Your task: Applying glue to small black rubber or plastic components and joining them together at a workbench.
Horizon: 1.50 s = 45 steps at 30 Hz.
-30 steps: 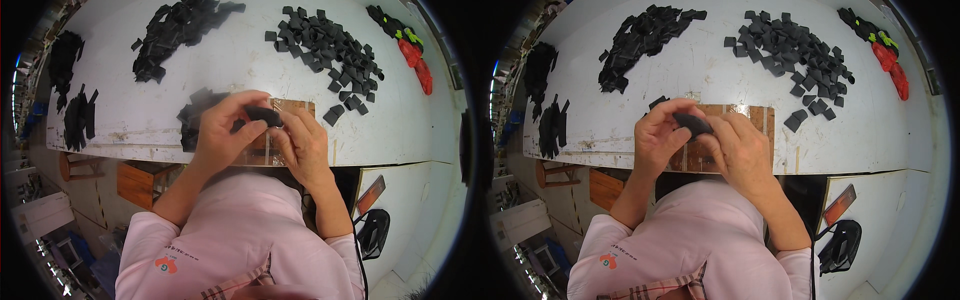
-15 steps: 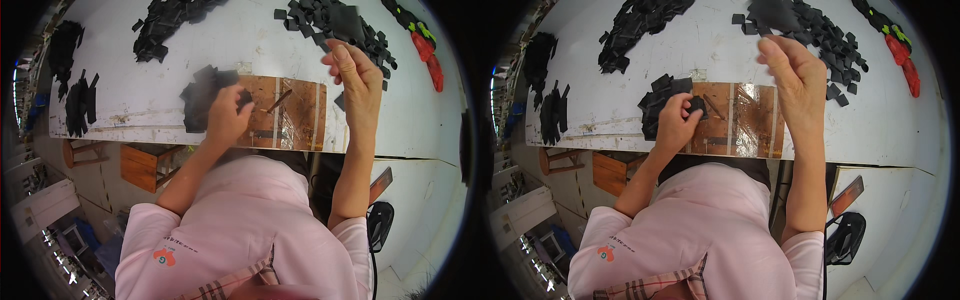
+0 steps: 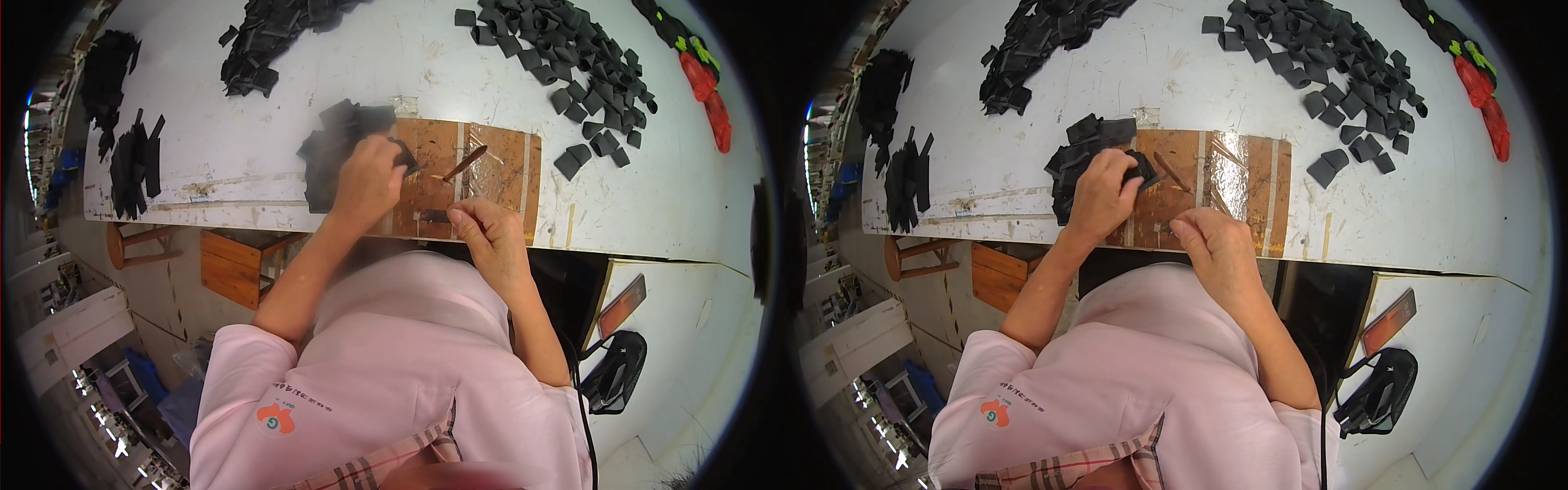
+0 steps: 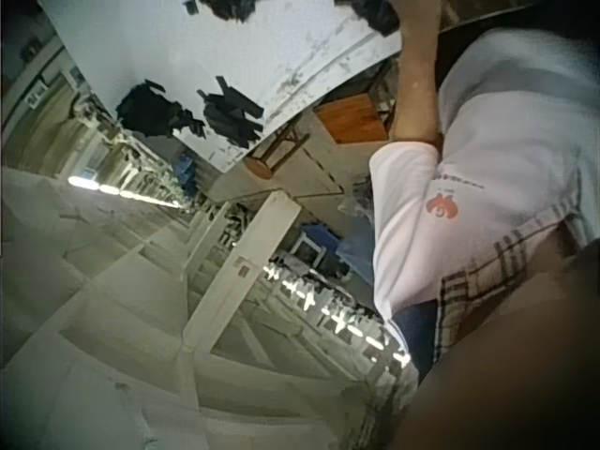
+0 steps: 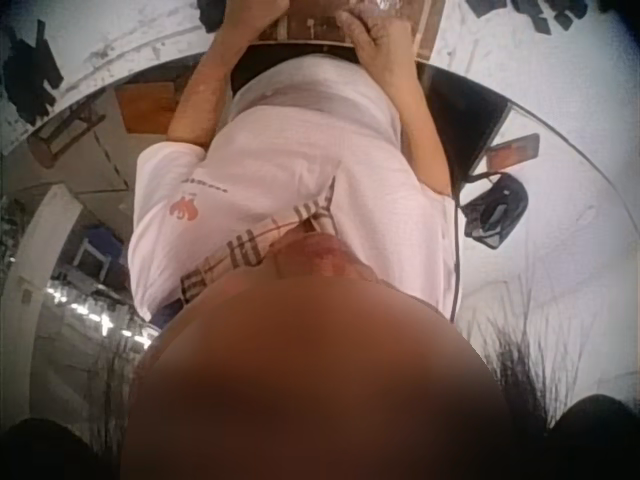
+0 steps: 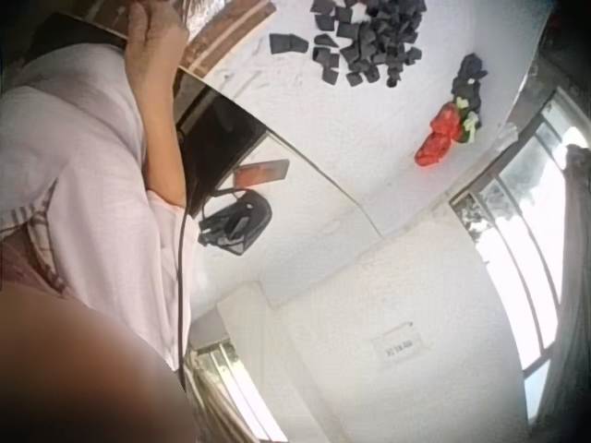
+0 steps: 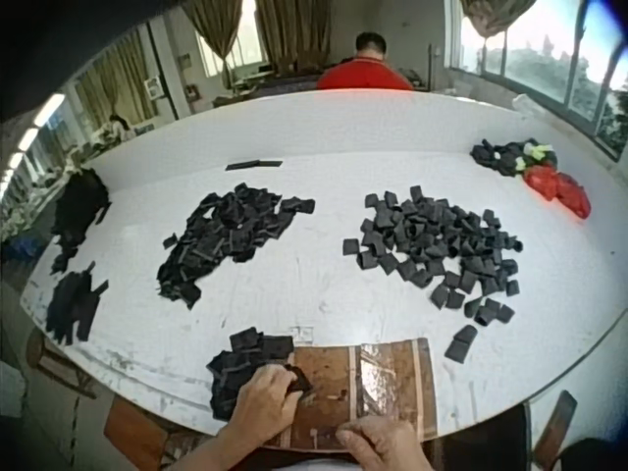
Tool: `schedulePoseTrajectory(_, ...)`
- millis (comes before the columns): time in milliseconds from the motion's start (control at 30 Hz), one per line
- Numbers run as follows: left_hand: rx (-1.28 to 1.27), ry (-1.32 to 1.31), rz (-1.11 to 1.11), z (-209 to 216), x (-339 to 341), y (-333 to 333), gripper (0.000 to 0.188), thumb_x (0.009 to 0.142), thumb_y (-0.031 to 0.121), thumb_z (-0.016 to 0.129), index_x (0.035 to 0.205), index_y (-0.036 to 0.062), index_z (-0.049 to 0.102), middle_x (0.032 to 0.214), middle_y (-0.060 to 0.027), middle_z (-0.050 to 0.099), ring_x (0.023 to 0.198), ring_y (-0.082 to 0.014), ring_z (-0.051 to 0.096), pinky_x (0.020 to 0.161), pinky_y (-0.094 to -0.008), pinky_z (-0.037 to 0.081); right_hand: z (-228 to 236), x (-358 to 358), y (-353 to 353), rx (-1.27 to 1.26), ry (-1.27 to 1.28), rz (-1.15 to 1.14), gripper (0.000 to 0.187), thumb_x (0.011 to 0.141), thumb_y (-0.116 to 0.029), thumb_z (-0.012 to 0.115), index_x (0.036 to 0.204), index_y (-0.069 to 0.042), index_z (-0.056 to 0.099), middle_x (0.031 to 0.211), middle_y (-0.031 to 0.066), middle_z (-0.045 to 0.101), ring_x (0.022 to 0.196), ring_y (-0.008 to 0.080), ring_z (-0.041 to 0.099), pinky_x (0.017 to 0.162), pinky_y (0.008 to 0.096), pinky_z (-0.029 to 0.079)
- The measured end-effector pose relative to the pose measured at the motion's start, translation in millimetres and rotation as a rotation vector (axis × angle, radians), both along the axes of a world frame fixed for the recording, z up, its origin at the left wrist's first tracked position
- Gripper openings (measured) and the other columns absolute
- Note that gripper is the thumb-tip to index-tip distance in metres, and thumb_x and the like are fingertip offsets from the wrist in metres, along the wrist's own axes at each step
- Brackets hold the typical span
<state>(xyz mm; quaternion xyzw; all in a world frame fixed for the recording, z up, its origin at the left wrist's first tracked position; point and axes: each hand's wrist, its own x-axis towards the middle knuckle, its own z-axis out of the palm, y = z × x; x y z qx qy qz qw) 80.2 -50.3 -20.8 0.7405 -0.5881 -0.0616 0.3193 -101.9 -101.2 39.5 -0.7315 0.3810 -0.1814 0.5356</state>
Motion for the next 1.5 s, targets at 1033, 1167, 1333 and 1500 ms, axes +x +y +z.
schedulePoseTrajectory(1033,0.135,1.525,-0.007,80,-51,15,0.005,0.078,0.005,0.056,0.082,0.0007,0.056,0.069,-0.0044,0.06,0.057,-0.0068,0.056,0.051,-0.0169,0.044,6,3,-9,1.072,-0.686,-0.244,0.013,0.083,-0.013,0.055,0.081,0.0,0.055,0.072,0.008,0.06,0.059,0.0129,0.057,0.055,0.0256,0.049)
schedulePoseTrajectory(1167,0.137,1.199,0.038,75,-51,15,0.002,0.078,0.002,0.057,0.077,-0.0004,0.056,0.065,-0.0013,0.057,0.057,-0.0028,0.052,0.05,-0.0149,0.041,6,6,-4,0.198,-0.137,-0.234,0.01,0.079,-0.007,0.058,0.084,0.001,0.056,0.071,0.0083,0.059,0.057,0.0141,0.055,0.053,0.0253,0.045)
schedulePoseTrajectory(1333,-0.06,0.864,0.022,79,-64,13,0.004,0.073,0.0,0.059,0.074,0.0003,0.055,0.058,-0.0026,0.057,0.05,-0.0034,0.051,0.043,-0.0192,0.041,14,7,4,-0.441,-0.247,-0.171,0.014,0.07,-0.003,0.063,0.082,-0.001,0.057,0.069,0.0094,0.053,0.058,0.0189,0.053,0.05,0.0268,0.041)
schedulePoseTrajectory(1500,-0.23,0.564,0.114,64,-71,9,0.005,0.074,-0.005,0.057,0.076,-0.0024,0.053,0.063,-0.0035,0.058,0.052,-0.0017,0.051,0.044,-0.0157,0.041,11,14,4,-0.79,0.012,-0.127,0.012,0.066,0.001,0.059,0.077,-0.001,0.054,0.07,0.0095,0.048,0.062,0.0267,0.049,0.054,0.0361,0.041)
